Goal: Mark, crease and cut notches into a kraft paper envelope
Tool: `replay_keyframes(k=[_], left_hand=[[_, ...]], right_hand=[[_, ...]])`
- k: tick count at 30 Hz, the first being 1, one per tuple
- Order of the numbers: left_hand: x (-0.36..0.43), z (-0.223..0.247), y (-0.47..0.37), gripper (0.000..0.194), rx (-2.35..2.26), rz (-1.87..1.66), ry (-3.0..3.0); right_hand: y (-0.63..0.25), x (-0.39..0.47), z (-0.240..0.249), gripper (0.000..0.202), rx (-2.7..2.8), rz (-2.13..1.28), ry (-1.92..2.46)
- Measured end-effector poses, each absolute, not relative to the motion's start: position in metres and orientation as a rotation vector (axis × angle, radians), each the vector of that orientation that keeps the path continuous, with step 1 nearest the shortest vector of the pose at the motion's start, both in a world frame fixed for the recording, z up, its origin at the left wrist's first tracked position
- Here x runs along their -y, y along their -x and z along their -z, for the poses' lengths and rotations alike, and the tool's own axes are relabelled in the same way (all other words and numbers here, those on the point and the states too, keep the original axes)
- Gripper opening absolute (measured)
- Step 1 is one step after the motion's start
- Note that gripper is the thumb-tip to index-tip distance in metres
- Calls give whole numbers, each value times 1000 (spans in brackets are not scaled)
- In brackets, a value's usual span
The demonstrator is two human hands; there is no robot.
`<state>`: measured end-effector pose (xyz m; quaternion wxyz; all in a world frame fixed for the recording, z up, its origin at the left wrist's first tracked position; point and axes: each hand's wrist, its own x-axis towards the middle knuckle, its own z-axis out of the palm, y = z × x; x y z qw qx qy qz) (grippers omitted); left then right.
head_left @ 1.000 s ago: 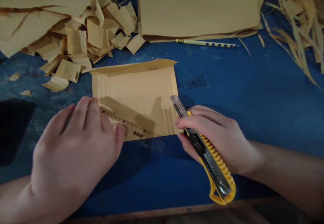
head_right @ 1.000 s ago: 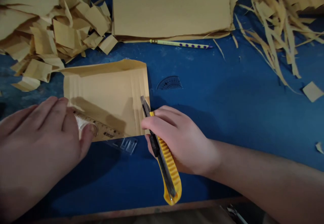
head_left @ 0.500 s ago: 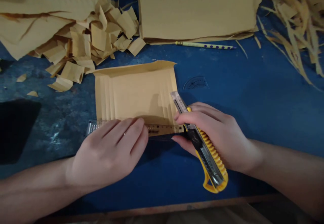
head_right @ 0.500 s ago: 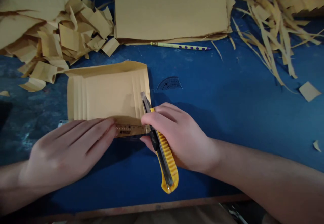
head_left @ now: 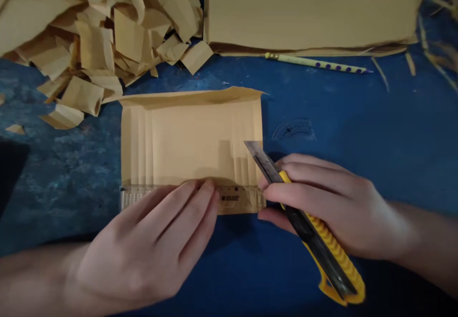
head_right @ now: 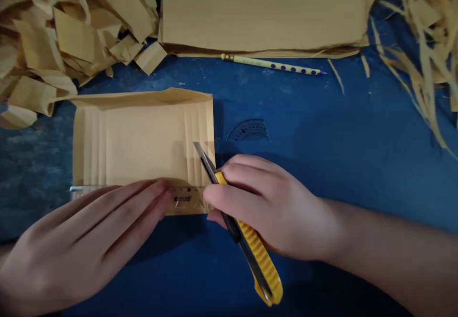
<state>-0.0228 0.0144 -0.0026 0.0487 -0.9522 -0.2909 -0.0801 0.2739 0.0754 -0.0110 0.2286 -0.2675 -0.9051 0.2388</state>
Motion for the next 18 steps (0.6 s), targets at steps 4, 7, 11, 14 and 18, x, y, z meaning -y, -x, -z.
replay_keyframes(k=[4, 7, 11, 14, 18], left_hand=[[-7, 5, 26, 48, 997, 174, 2982], [-3, 7, 28, 49, 1058, 175, 3002], [1, 9, 32, 48, 1096, 197, 3002], [1, 9, 33, 48, 1099, 206, 3017], [-1, 10, 31, 47, 1114, 258, 3016]], right_hand=[[-280, -76, 10, 6, 2500, -708, 800], [-284, -78, 12, 6, 2522, -700, 791], [-287, -77, 15, 13, 2507, -684, 795], [-287, -77, 14, 13, 2497, -660, 793], [-288, -78, 12, 11, 2497, -730, 818]])
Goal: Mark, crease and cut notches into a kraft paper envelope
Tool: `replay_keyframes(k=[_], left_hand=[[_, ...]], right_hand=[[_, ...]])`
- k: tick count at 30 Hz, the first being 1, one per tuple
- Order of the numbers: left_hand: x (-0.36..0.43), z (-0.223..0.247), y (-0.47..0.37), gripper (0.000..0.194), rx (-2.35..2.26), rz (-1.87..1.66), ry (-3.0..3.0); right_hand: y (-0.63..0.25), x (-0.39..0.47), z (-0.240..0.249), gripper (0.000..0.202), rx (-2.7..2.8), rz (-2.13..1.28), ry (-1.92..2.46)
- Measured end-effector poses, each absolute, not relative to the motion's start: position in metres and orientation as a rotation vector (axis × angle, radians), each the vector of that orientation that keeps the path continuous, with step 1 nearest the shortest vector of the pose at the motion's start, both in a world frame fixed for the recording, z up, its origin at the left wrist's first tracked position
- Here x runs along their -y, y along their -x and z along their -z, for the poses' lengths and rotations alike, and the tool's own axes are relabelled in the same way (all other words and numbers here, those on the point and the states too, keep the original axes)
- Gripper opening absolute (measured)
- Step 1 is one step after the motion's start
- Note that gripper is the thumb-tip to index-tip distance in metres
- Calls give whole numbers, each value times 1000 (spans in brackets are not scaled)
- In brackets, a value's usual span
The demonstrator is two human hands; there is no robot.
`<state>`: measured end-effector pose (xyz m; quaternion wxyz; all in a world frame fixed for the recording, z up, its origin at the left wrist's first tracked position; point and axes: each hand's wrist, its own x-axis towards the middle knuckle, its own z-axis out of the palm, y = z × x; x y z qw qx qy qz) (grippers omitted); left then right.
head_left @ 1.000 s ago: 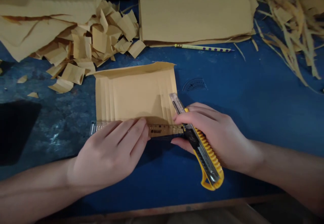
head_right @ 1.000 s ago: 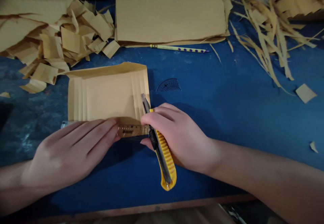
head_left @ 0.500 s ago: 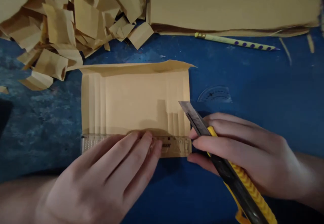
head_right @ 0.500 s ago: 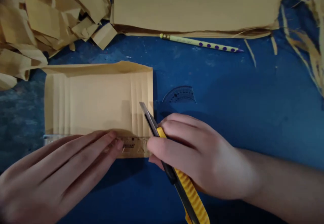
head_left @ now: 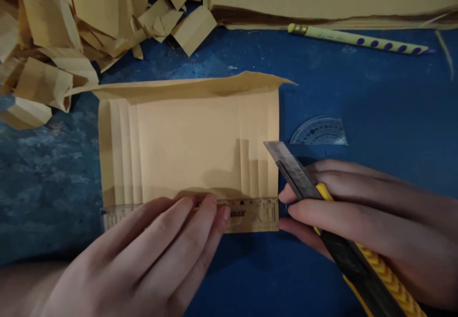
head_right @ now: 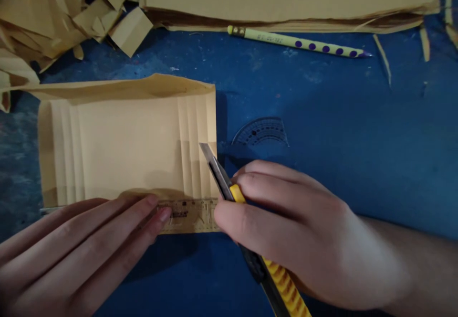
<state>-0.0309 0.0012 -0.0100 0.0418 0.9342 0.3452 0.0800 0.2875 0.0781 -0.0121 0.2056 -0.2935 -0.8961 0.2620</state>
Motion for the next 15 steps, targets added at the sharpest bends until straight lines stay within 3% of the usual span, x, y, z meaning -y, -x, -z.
replay_keyframes(k=[15], left_hand=[[-5, 14, 32, 42, -1046, -311, -2833]], right_hand=[[-289, -79, 10, 23, 2475, -867, 855]])
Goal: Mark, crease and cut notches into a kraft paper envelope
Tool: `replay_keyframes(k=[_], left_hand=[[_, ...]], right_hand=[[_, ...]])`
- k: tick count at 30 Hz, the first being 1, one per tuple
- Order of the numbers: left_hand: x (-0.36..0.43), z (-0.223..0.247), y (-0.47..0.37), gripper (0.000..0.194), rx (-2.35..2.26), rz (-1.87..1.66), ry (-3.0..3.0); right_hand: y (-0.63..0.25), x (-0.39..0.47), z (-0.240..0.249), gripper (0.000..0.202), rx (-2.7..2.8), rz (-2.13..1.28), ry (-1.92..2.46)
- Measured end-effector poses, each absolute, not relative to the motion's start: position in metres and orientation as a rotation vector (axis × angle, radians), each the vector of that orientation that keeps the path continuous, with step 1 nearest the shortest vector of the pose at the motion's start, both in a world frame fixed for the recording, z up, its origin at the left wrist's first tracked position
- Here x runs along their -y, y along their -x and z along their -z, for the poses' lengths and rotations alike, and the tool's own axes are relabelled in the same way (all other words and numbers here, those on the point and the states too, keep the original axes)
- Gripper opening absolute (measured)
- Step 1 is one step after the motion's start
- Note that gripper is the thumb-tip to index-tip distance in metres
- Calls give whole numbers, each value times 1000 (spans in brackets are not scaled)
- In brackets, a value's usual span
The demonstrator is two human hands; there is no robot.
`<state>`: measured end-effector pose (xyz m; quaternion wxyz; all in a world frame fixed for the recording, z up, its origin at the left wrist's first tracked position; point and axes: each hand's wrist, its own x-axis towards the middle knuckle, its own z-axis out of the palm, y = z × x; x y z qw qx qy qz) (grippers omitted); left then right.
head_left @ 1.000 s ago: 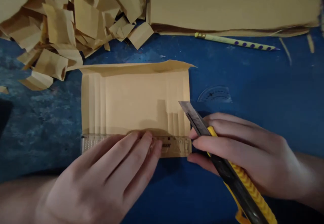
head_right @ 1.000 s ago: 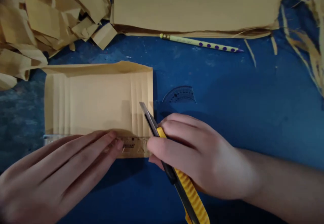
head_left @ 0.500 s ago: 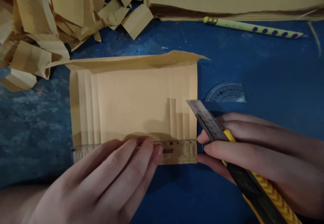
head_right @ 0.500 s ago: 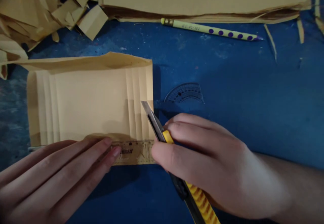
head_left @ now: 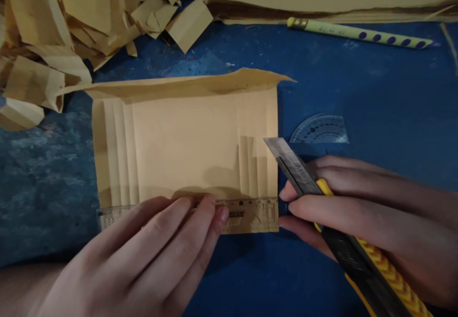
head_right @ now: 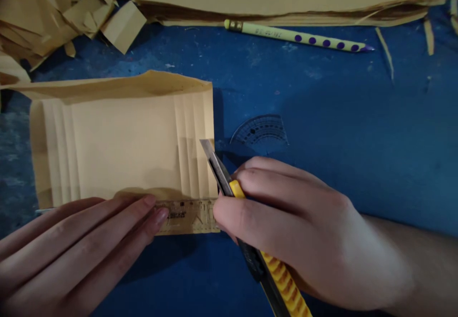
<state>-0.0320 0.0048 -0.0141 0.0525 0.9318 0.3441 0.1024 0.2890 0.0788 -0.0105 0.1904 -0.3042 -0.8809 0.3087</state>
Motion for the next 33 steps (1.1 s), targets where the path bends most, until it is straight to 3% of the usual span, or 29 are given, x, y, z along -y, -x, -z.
replay_keyframes(k=[23, 33], left_hand=[[-5, 16, 34, 44, -1047, -308, -2831], [-3, 14, 34, 42, -1083, -289, -2815]], right_hand=[[-286, -70, 5, 15, 2431, -856, 1055], [-288, -79, 9, 14, 2473, -868, 915]])
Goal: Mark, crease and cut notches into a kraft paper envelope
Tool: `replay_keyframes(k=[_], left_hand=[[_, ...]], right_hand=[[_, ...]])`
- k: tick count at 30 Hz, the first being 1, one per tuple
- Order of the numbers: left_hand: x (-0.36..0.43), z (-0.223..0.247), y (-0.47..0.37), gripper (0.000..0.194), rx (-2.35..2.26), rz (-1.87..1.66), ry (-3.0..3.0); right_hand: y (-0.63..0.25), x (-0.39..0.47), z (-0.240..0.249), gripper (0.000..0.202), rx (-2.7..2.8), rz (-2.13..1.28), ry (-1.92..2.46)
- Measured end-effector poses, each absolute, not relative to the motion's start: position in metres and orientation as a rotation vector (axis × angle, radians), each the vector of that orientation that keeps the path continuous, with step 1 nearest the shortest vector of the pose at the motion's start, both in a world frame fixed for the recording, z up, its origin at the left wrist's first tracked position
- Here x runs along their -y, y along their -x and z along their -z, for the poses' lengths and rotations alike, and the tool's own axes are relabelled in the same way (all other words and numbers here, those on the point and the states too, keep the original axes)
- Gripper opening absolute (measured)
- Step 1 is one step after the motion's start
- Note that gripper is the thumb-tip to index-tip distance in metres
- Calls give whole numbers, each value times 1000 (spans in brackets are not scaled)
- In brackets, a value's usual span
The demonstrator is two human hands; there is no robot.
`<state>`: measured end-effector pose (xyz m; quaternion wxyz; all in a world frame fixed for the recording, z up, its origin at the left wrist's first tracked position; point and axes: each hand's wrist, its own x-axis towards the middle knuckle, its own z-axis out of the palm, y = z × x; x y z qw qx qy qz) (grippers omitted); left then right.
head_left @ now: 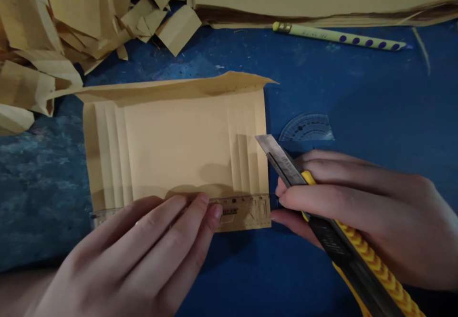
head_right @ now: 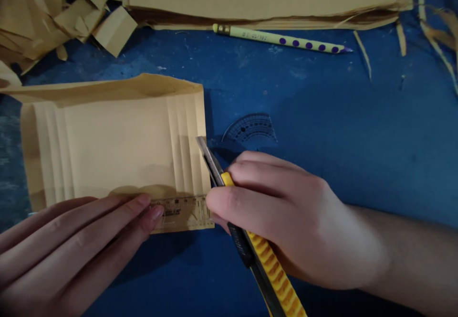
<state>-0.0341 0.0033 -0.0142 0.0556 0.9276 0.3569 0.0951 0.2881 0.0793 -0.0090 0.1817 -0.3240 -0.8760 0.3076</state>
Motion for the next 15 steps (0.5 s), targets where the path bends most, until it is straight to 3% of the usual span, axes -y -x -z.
replay_keyframes(k=[15], left_hand=[[-7, 15, 31, 42, -1070, -302, -2815]], right_hand=[[-287, -81, 6, 15, 2462, -905, 890]])
